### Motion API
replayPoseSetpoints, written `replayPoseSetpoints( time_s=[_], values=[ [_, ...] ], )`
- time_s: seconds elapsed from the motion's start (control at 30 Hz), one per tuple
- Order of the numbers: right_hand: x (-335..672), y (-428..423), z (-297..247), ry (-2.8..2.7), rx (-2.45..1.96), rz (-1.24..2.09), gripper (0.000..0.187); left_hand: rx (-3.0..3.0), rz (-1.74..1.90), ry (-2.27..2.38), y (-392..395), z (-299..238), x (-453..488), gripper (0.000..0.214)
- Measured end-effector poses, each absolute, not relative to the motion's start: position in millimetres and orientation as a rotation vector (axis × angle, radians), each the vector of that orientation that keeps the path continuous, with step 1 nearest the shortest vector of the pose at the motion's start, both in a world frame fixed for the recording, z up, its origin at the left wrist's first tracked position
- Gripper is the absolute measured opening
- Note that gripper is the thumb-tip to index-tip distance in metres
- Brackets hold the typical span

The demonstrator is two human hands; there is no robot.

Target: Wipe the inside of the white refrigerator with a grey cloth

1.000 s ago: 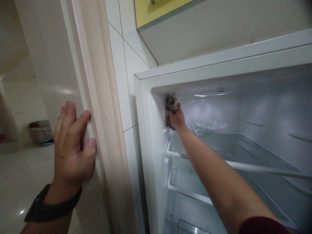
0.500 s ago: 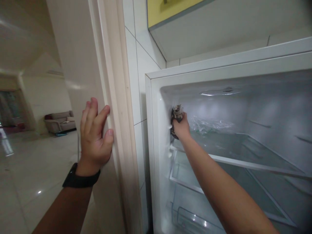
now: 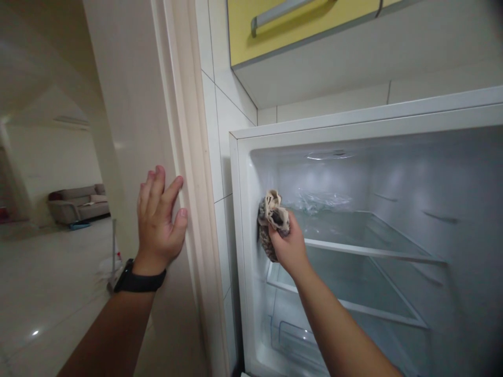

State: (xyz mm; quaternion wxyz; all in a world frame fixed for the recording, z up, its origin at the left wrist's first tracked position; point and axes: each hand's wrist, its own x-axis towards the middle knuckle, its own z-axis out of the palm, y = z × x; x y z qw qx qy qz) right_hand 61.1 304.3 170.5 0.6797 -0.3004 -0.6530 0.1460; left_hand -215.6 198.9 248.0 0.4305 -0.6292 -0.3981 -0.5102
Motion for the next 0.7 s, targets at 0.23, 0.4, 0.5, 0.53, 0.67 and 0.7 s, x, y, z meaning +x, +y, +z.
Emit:
replayPoseSetpoints(
  time_s=[0.23,0.4,0.5,0.53,0.67,0.7],
  values=[
    [81,295,138,-1.437,-0.417,0.098,0.047,-1.579,-1.274,-1.011,198,247,-215,0.069],
    [71,297,169,-1.312,-0.385,0.158,0.053,-1.57,-1.281,-1.024,199,246,-218,0.068],
    [56,313,177,-1.445,-0.37,0.373,0.061,-1.561,-1.283,-1.044,201,246,-219,0.069],
    [51,318,177,-1.488,-0.387,0.409,0.062,-1.559,-1.285,-1.045,201,245,-219,0.069],
    [44,336,165,-1.525,-0.476,0.386,0.057,-1.562,-1.287,-1.04,200,246,-218,0.068],
    [44,339,161,-1.521,-0.492,0.378,0.056,-1.567,-1.287,-1.033,200,246,-218,0.068]
  ],
)
